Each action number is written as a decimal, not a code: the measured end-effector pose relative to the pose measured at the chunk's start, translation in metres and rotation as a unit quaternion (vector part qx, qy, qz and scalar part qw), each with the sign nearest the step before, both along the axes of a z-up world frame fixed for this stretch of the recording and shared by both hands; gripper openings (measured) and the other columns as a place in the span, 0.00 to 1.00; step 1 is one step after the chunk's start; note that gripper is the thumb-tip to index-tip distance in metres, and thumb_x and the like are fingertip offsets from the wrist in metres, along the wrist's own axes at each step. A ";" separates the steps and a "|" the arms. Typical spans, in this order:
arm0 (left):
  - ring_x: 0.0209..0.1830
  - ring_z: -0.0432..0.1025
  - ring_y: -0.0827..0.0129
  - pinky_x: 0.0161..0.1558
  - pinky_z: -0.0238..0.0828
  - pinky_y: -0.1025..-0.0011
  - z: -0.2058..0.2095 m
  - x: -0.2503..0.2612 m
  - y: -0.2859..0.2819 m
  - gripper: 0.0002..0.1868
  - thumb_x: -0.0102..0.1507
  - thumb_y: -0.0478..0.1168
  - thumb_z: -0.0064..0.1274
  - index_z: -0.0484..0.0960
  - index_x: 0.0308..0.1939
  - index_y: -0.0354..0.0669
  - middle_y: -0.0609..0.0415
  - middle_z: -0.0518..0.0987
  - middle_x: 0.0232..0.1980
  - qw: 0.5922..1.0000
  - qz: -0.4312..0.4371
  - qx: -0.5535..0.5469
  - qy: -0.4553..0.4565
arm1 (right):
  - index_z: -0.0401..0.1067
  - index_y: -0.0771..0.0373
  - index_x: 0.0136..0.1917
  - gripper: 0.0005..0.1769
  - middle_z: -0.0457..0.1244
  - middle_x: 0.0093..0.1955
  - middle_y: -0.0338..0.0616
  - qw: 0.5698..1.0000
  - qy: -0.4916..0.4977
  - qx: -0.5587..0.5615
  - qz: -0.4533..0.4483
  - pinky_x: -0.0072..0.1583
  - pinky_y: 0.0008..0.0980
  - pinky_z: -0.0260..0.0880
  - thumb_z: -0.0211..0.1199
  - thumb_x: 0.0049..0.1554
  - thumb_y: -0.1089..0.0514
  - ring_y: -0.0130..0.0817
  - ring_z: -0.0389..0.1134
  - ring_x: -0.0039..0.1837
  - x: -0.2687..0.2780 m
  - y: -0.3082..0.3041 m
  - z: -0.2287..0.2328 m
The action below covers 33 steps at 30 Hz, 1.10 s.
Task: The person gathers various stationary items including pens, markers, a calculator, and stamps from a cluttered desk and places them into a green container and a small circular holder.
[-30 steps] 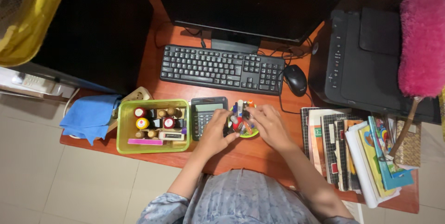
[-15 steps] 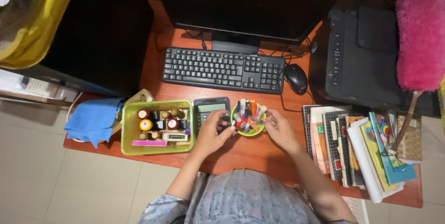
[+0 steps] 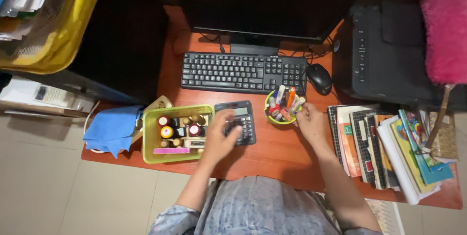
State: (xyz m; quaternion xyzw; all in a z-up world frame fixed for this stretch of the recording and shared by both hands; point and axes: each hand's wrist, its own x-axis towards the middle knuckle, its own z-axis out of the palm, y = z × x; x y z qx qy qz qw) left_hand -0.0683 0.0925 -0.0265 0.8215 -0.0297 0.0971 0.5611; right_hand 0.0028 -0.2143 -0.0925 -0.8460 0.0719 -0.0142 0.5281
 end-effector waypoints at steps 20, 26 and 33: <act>0.50 0.76 0.39 0.52 0.71 0.50 -0.065 -0.058 0.207 0.13 0.66 0.38 0.54 0.79 0.54 0.40 0.36 0.82 0.49 0.898 0.283 0.289 0.174 | 0.65 0.74 0.61 0.15 0.69 0.42 0.51 0.986 0.068 0.147 -0.029 0.35 0.29 0.72 0.54 0.63 0.64 0.35 0.72 0.35 -0.006 0.019 -0.012; 0.48 0.75 0.38 0.48 0.70 0.49 -0.051 -0.087 0.190 0.21 0.62 0.35 0.51 0.79 0.60 0.38 0.34 0.81 0.49 0.923 0.299 0.240 0.037 | 0.66 0.73 0.60 0.14 0.69 0.41 0.52 0.985 0.057 0.160 -0.038 0.35 0.29 0.72 0.51 0.62 0.66 0.36 0.73 0.35 -0.031 -0.007 0.007; 0.36 0.78 0.48 0.42 0.72 0.56 -0.013 -0.129 0.155 0.07 0.67 0.36 0.52 0.79 0.44 0.34 0.36 0.82 0.37 0.915 0.334 0.204 0.097 | 0.68 0.78 0.60 0.15 0.69 0.42 0.53 0.985 0.044 0.146 -0.082 0.36 0.29 0.73 0.55 0.63 0.64 0.36 0.73 0.37 -0.077 -0.064 0.044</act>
